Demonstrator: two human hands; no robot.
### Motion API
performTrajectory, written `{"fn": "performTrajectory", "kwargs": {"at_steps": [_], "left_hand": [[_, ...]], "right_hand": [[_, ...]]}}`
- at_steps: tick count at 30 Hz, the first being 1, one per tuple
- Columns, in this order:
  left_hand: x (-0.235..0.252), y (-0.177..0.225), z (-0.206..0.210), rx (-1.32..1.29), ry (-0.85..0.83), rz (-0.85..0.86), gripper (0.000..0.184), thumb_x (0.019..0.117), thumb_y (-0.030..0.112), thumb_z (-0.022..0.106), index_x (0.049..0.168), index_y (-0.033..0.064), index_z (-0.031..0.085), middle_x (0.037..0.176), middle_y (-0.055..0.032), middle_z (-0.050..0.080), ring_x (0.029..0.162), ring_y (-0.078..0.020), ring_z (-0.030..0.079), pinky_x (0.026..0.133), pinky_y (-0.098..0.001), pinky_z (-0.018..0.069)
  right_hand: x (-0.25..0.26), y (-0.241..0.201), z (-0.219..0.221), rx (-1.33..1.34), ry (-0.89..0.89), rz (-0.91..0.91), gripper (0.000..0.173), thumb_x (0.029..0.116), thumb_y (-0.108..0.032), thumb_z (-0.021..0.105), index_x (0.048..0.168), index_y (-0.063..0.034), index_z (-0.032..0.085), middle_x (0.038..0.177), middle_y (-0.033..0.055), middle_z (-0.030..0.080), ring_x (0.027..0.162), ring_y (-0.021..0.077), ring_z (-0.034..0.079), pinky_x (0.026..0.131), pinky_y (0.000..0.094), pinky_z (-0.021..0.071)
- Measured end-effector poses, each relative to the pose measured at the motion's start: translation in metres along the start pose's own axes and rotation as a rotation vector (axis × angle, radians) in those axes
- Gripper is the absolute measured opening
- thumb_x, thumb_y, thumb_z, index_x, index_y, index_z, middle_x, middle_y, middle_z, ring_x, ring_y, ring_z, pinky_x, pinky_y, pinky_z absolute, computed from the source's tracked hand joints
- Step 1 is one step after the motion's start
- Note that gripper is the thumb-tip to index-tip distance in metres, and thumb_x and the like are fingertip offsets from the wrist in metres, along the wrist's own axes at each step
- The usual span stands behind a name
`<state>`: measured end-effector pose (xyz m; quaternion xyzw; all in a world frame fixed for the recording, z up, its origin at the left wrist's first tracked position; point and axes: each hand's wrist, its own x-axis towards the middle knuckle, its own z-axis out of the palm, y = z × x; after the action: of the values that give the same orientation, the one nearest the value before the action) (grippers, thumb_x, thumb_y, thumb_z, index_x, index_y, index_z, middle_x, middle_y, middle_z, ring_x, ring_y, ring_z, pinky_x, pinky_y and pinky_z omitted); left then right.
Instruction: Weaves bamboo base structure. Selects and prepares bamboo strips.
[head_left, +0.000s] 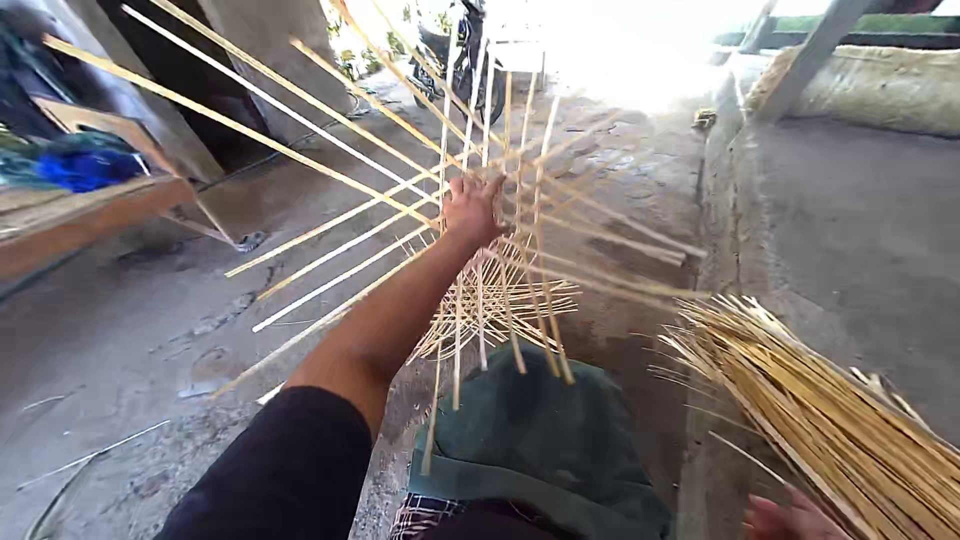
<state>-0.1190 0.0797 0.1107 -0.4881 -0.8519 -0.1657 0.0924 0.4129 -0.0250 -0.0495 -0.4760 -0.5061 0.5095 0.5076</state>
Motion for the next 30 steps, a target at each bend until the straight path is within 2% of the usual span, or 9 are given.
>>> {"fn": "performTrajectory", "kwargs": {"at_steps": [3, 6, 9, 13, 17, 21, 23, 27, 30], "left_hand": [[0.015, 0.014, -0.026, -0.076, -0.011, -0.064, 0.097, 0.0701, 0.057, 0.086, 0.154, 0.0359, 0.043, 0.151, -0.0334, 0.041, 0.138, -0.0562, 0.038, 0.093, -0.0735, 0.0451], [0.019, 0.038, -0.027, -0.179, -0.102, -0.095, 0.098, 0.0677, 0.062, 0.084, 0.153, 0.0314, 0.047, 0.149, -0.0286, 0.047, 0.141, -0.0533, 0.037, 0.095, -0.0749, 0.0437], [-0.01, 0.063, 0.006, -0.342, -0.285, -0.127, 0.096, 0.0638, 0.062, 0.086, 0.148, 0.0285, 0.054, 0.14, -0.0249, 0.058, 0.135, -0.0509, 0.047, 0.101, -0.0755, 0.0398], [-0.095, 0.073, 0.086, -0.492, -0.526, -0.158, 0.095, 0.0662, 0.058, 0.087, 0.149, 0.0261, 0.053, 0.128, -0.026, 0.065, 0.124, -0.0482, 0.057, 0.103, -0.0725, 0.0409], [-0.169, 0.055, 0.125, -0.504, -0.568, -0.17, 0.095, 0.0692, 0.055, 0.088, 0.152, 0.0262, 0.05, 0.13, -0.0274, 0.063, 0.127, -0.0515, 0.052, 0.103, -0.0736, 0.0394], [-0.204, 0.044, 0.125, -0.381, -0.582, -0.221, 0.091, 0.071, 0.062, 0.084, 0.15, 0.0313, 0.051, 0.14, -0.0284, 0.052, 0.131, -0.0501, 0.047, 0.09, -0.0693, 0.0492], [-0.218, 0.045, 0.121, -0.337, -0.523, -0.172, 0.085, 0.0731, 0.057, 0.085, 0.147, 0.0287, 0.054, 0.145, -0.0284, 0.046, 0.134, -0.0503, 0.044, 0.091, -0.0686, 0.0489], [-0.215, 0.049, 0.14, -0.441, -0.277, 0.232, 0.056, 0.0882, 0.049, 0.074, 0.14, 0.0297, 0.063, 0.156, -0.0108, 0.045, 0.142, -0.0375, 0.041, 0.103, -0.0658, 0.0409], [-0.201, 0.051, 0.173, -0.31, -0.498, 0.393, 0.057, 0.1009, 0.065, 0.041, 0.154, 0.0463, 0.042, 0.17, 0.0003, 0.025, 0.158, -0.031, 0.014, 0.121, -0.0693, 0.0128]], "right_hand": [[-0.014, 0.018, 0.059, -0.125, -0.182, 0.125, 0.035, 0.1061, -0.018, 0.051, 0.136, 0.0001, 0.057, 0.109, 0.0086, 0.072, 0.092, 0.0163, 0.071, 0.083, 0.0359, 0.0604], [-0.013, 0.024, 0.116, -0.24, -0.408, -0.04, 0.032, 0.102, -0.019, 0.059, 0.128, -0.0028, 0.067, 0.122, 0.0114, 0.072, 0.105, 0.0205, 0.072, 0.09, 0.0395, 0.062], [-0.002, 0.017, 0.16, -0.194, -0.463, -0.256, 0.047, 0.1032, -0.026, 0.058, 0.143, -0.0015, 0.056, 0.136, 0.0136, 0.064, 0.111, 0.0178, 0.069, 0.09, 0.0349, 0.0606], [0.007, 0.019, 0.182, -0.088, -0.393, -0.465, 0.055, 0.102, -0.012, 0.057, 0.15, 0.0099, 0.041, 0.146, 0.0244, 0.053, 0.121, 0.0241, 0.065, 0.096, 0.0364, 0.0597], [0.002, 0.037, 0.163, -0.221, -0.472, -0.616, 0.045, 0.1038, -0.018, 0.059, 0.137, 0.0115, 0.055, 0.135, 0.0239, 0.063, 0.119, 0.0243, 0.068, 0.098, 0.0361, 0.0596], [-0.01, 0.051, 0.146, -0.157, -0.546, -0.631, 0.02, 0.0968, -0.011, 0.069, 0.113, -0.0001, 0.071, 0.124, 0.0151, 0.07, 0.12, 0.0235, 0.067, 0.098, 0.0358, 0.06], [-0.013, 0.057, 0.142, -0.193, -0.56, -0.678, 0.011, 0.0961, -0.01, 0.07, 0.106, -0.0049, 0.073, 0.119, 0.0115, 0.073, 0.116, 0.0212, 0.069, 0.098, 0.0343, 0.0601], [-0.015, 0.063, 0.144, -0.179, -0.64, -0.746, 0.009, 0.0982, -0.011, 0.069, 0.106, -0.0045, 0.069, 0.125, 0.0141, 0.071, 0.125, 0.025, 0.065, 0.107, 0.038, 0.0557], [-0.012, 0.054, 0.159, -0.162, -0.723, -0.736, 0.01, 0.1017, -0.01, 0.062, 0.107, -0.0019, 0.065, 0.126, 0.0164, 0.07, 0.13, 0.0316, 0.061, 0.113, 0.0466, 0.0502]]}}
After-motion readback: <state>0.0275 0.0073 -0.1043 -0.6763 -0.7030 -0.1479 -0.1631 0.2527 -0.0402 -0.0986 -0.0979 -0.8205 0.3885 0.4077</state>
